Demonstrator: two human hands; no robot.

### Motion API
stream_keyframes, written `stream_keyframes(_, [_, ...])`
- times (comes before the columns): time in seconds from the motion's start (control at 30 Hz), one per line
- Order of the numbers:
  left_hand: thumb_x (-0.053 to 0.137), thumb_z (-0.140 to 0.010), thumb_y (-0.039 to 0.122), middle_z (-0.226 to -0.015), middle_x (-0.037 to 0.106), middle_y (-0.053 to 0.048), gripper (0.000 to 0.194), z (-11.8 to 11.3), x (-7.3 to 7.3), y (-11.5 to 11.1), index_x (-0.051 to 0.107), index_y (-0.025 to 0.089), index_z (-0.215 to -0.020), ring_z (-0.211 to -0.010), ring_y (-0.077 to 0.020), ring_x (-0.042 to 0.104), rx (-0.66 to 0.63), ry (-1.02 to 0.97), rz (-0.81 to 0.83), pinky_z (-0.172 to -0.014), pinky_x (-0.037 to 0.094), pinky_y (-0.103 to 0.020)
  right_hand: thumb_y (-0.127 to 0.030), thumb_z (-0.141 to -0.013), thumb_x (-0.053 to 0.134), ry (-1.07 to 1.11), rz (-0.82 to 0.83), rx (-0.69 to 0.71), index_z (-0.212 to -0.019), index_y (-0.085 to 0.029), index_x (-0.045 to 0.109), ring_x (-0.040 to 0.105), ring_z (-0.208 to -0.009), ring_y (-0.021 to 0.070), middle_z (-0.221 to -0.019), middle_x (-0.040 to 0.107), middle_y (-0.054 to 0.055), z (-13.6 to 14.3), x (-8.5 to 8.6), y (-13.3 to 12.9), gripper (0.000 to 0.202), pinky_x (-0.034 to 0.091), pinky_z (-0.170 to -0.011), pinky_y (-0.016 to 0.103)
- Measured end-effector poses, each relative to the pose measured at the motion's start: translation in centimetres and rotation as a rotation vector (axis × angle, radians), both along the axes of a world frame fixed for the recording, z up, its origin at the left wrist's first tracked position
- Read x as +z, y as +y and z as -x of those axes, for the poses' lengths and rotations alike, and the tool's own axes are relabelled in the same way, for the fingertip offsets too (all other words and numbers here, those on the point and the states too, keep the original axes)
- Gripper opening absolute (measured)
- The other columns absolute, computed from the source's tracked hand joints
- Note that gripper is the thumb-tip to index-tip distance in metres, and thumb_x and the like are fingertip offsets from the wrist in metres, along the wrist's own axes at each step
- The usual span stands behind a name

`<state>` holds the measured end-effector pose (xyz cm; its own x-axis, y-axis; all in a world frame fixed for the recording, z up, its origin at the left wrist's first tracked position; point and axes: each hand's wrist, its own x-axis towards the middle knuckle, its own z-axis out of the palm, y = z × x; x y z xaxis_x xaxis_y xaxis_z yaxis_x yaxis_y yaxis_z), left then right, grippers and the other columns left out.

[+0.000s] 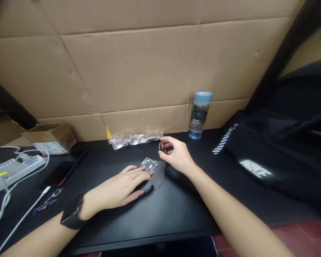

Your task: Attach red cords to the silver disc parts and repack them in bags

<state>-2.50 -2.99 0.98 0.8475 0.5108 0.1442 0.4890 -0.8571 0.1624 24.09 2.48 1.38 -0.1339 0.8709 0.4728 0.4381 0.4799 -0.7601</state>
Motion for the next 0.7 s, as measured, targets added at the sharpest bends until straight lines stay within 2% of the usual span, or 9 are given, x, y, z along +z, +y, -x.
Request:
stream_keyframes(0.1, [0.061,-0.101,0.032,-0.141,0.065,-0.012,0.045,0.7,-0.2,0.5,0.05,0.023,-0.143,-0.137,-0.0297,0.056,0.069,-0.015,0.022,-0.12,0.033,-0.049,-0.02,-0.079,0.078,-0.154,0.018,0.163,-0.122,-0.022,0.071,0.073,-0.093,0.0206,-0.111,0.076,0.006,-0.1,0.6,-0.4,0.044,0.064,-0.078,0.032])
stream_keyframes(0.2, [0.062,-0.101,0.037,-0.145,0.063,-0.011,0.049,1.1,-0.2,0.9,0.05,0.026,-0.147,-0.141,-0.0325,0.052,0.093,-0.009,0.005,-0.119,0.032,-0.052,-0.02,-0.078,0.079,-0.33,-0.004,0.248,-0.114,-0.022,0.075,0.073,-0.094,0.0214,-0.111,0.076,0.006,-0.2,0.9,-0.8,0.037,0.061,-0.086,0.034])
stream_keyframes(0.27, [0.06,-0.102,0.04,-0.149,0.06,-0.01,0.048,1.2,-0.3,1.1,0.051,0.03,-0.148,-0.144,-0.0338,0.049,0.093,0.004,-0.018,-0.118,0.031,-0.052,-0.02,-0.079,0.08,-0.408,-0.02,0.279,-0.111,-0.021,0.078,0.072,-0.094,0.0215,-0.109,0.076,0.007,-0.1,0.9,-1.0,0.033,0.059,-0.09,0.035])
stream_keyframes(0.4, [0.057,-0.104,0.041,-0.152,0.058,-0.008,0.043,1.3,-0.6,1.3,0.055,0.032,-0.145,-0.144,-0.0339,0.047,0.098,0.04,-0.046,-0.115,0.032,-0.052,-0.02,-0.08,0.078,-0.484,0.012,0.32,-0.11,-0.02,0.08,0.07,-0.084,0.0186,-0.104,0.074,0.007,0.0,0.6,-1.1,0.03,0.057,-0.081,0.03])
stream_keyframes(0.53, [0.056,-0.105,0.041,-0.15,0.059,-0.008,0.042,1.1,-0.5,1.1,0.054,0.032,-0.145,-0.135,-0.0319,0.055,0.122,0.062,-0.062,-0.111,0.032,-0.052,-0.018,-0.077,0.081,-0.564,0.023,0.322,-0.101,-0.02,0.08,0.07,-0.085,0.0199,-0.095,0.076,0.005,0.3,0.7,-1.1,0.024,0.054,-0.079,0.028])
stream_keyframes(0.7, [0.052,-0.107,0.039,-0.137,0.067,-0.009,0.04,0.7,0.1,1.0,0.051,0.027,-0.145,-0.118,-0.0275,0.065,0.223,0.029,-0.091,-0.103,0.034,-0.05,-0.024,-0.079,0.084,-0.634,0.084,0.361,-0.093,-0.02,0.081,0.071,-0.087,0.0212,-0.091,0.078,0.005,0.6,1.0,-1.1,0.015,0.052,-0.083,0.029])
